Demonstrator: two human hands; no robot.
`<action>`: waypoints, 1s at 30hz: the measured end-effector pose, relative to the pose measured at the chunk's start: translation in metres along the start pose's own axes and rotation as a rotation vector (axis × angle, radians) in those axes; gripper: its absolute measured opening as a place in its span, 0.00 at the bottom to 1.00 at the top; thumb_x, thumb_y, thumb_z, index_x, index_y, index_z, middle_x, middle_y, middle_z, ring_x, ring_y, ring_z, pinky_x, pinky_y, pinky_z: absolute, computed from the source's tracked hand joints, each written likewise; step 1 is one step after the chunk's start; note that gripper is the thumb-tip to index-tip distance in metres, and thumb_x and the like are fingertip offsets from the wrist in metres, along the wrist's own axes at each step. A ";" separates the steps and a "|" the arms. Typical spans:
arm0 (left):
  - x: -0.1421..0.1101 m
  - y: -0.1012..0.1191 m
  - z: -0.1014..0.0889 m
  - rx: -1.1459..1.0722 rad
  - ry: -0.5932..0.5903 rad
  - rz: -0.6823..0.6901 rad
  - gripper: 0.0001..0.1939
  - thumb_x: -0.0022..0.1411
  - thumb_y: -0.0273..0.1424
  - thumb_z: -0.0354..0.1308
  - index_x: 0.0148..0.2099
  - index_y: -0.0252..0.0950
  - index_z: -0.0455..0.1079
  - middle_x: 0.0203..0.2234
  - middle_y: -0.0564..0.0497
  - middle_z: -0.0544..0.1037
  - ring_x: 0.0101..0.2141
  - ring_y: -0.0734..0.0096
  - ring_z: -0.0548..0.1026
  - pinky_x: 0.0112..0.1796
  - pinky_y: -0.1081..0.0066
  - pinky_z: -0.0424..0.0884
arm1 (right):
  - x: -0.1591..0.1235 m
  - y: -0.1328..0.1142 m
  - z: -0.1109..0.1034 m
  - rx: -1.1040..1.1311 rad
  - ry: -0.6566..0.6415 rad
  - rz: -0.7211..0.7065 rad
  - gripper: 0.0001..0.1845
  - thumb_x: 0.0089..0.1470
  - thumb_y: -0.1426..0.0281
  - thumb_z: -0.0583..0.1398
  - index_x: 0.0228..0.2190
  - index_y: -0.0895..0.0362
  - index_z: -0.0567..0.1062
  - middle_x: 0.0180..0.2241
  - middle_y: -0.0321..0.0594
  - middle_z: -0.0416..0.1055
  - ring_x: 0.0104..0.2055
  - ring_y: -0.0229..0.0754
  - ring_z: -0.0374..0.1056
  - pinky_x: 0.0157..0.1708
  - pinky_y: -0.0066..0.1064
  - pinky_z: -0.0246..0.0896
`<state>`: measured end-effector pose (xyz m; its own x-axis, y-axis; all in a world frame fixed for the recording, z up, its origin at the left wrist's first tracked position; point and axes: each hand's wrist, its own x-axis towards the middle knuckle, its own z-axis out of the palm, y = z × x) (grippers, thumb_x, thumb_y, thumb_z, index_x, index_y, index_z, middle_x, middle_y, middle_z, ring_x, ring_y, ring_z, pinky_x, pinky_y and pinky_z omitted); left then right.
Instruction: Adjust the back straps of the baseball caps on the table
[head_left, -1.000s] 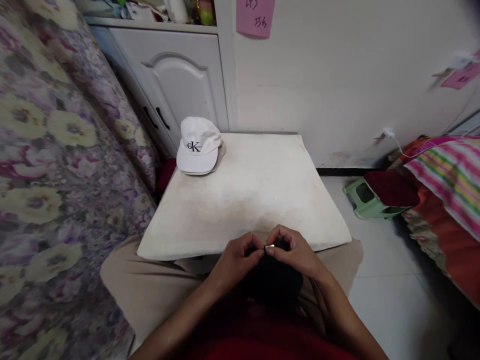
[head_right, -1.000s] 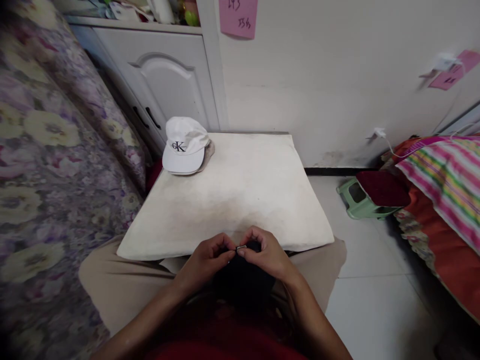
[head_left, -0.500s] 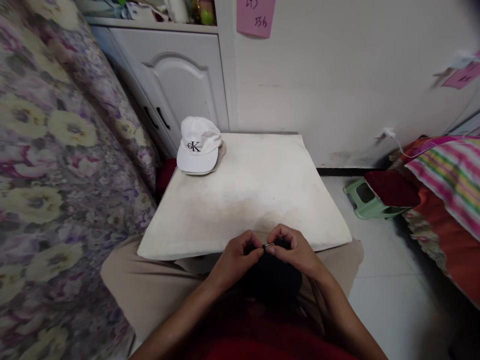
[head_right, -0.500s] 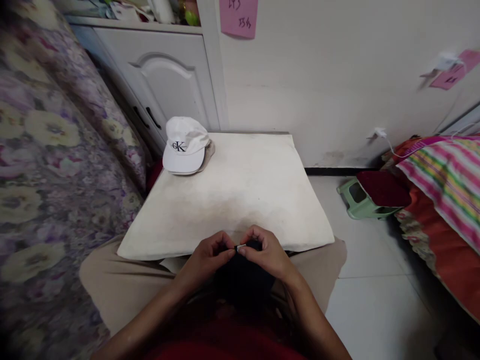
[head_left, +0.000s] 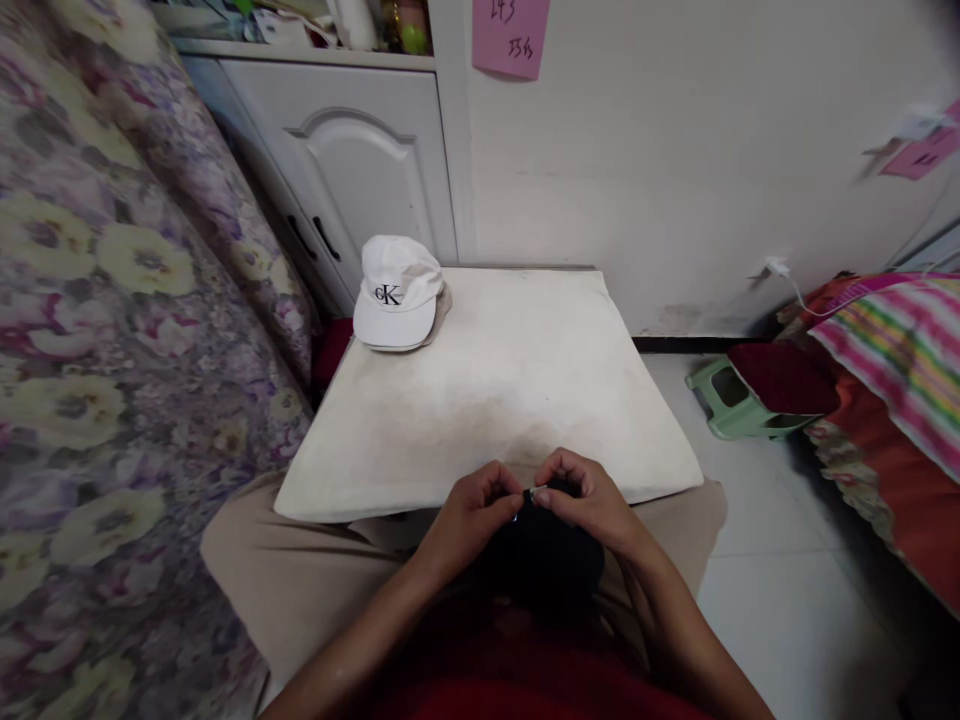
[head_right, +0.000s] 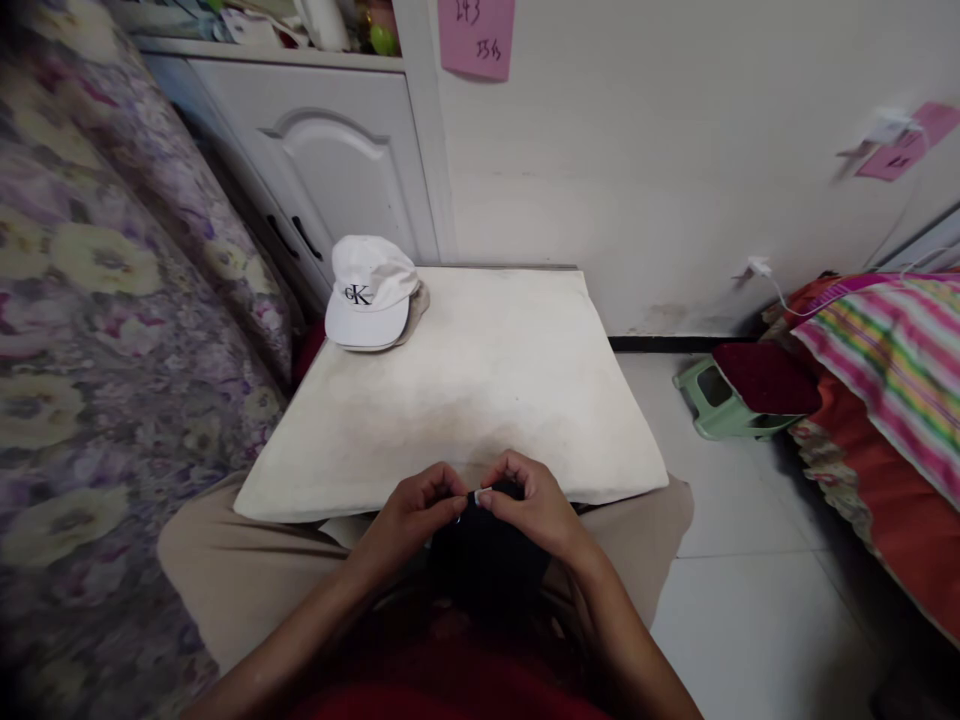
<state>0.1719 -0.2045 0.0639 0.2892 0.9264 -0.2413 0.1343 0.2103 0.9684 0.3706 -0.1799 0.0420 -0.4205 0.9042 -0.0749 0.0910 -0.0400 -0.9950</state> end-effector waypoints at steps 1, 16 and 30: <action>0.000 0.000 0.000 -0.001 0.000 0.001 0.08 0.59 0.35 0.58 0.33 0.35 0.67 0.23 0.56 0.69 0.25 0.74 0.64 0.28 0.74 0.58 | 0.000 0.000 0.000 -0.002 0.001 0.003 0.07 0.51 0.68 0.65 0.32 0.55 0.73 0.26 0.32 0.66 0.26 0.35 0.60 0.26 0.26 0.54; 0.004 -0.005 0.003 -0.064 0.039 -0.020 0.11 0.54 0.36 0.62 0.30 0.35 0.66 0.22 0.56 0.69 0.25 0.74 0.64 0.27 0.75 0.56 | 0.002 -0.003 0.003 0.005 0.030 -0.001 0.07 0.50 0.67 0.65 0.30 0.55 0.72 0.24 0.31 0.65 0.26 0.36 0.60 0.24 0.26 0.53; 0.005 0.008 -0.003 -0.271 -0.013 0.051 0.08 0.58 0.33 0.62 0.38 0.34 0.69 0.26 0.56 0.70 0.28 0.74 0.65 0.31 0.74 0.58 | 0.010 -0.022 0.007 0.207 0.042 0.015 0.11 0.47 0.65 0.67 0.28 0.56 0.71 0.24 0.31 0.68 0.25 0.35 0.61 0.26 0.27 0.54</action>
<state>0.1717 -0.1976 0.0704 0.3013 0.9343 -0.1907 -0.1389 0.2409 0.9606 0.3576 -0.1731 0.0630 -0.3823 0.9195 -0.0914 -0.0924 -0.1365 -0.9863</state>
